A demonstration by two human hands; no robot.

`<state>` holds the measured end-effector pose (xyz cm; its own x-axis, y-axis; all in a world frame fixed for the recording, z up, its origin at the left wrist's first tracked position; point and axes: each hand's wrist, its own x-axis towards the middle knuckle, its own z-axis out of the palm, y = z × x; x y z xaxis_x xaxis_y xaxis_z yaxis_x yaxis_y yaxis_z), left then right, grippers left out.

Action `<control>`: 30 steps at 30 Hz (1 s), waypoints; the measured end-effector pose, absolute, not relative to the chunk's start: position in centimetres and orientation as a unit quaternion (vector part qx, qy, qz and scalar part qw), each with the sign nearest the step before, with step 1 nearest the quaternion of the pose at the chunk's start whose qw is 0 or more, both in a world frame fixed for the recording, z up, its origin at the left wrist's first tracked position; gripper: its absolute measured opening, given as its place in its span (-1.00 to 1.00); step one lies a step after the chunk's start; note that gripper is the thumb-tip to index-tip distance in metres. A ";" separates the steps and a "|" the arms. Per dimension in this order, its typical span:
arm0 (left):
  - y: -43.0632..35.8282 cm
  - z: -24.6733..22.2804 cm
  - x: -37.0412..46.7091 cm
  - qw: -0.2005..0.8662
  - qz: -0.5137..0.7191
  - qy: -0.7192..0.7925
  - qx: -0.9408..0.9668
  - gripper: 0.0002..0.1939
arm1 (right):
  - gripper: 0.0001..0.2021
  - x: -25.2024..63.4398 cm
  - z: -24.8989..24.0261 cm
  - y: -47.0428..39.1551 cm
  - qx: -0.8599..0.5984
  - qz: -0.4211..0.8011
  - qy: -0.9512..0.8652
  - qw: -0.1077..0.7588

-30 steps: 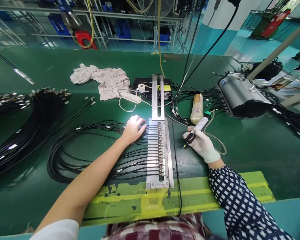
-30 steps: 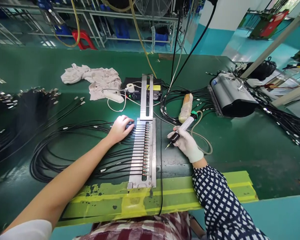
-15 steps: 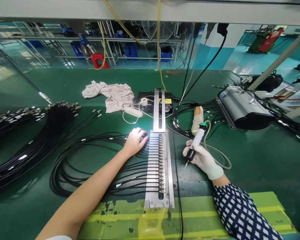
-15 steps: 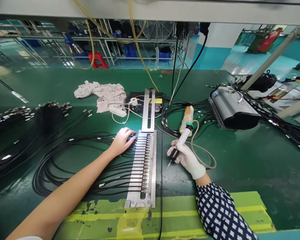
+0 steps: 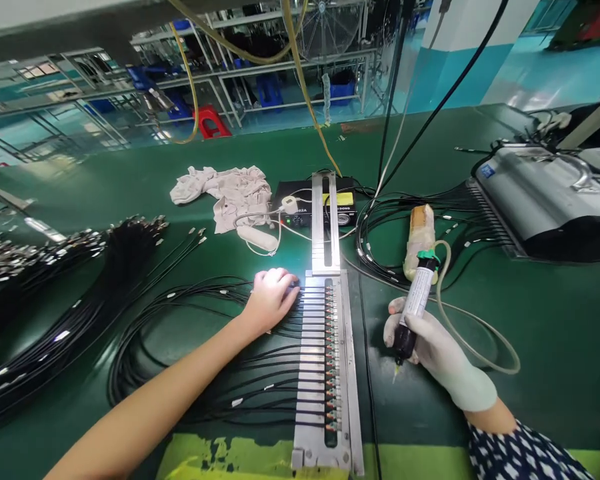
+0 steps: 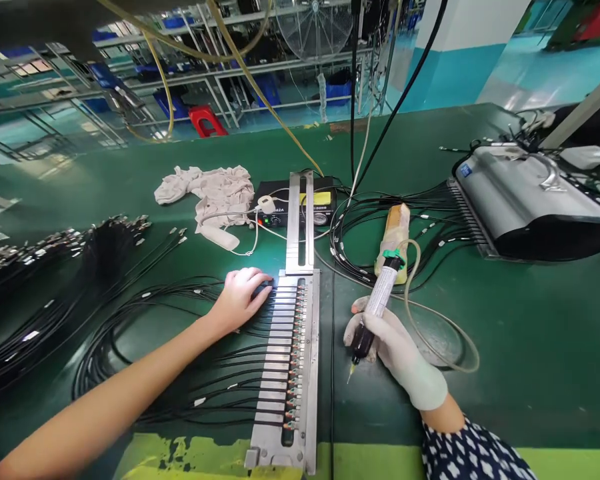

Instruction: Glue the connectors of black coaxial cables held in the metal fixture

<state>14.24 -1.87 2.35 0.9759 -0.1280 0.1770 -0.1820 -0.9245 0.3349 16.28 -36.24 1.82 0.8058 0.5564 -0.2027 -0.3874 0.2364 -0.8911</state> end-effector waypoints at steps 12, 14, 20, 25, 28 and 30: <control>-2.8 2.1 18.1 0.283 0.034 -0.115 0.952 -0.74 | -0.47 16.0 2.9 -36.5 -0.543 0.341 -0.024 0.767; -2.8 1.8 18.4 0.294 0.034 -0.113 0.949 -0.77 | -0.49 16.1 3.0 -36.4 -0.549 0.337 -0.020 0.764; -3.1 1.4 18.9 0.330 0.030 -0.099 0.938 -0.81 | -0.54 16.7 2.9 -35.4 -0.555 0.305 -0.034 0.773; -1.8 2.9 18.0 0.377 0.030 -0.088 0.921 -0.75 | -0.55 16.9 3.4 -34.2 -0.575 0.289 -0.036 0.765; 0.4 5.6 17.5 0.585 -0.016 -0.046 0.809 -0.38 | -0.57 17.0 3.7 -33.9 -0.587 0.288 -0.040 0.755; 1.3 7.3 17.6 0.749 -0.031 0.001 0.662 -0.26 | -0.58 17.1 3.7 -33.8 -0.588 0.280 -0.035 0.758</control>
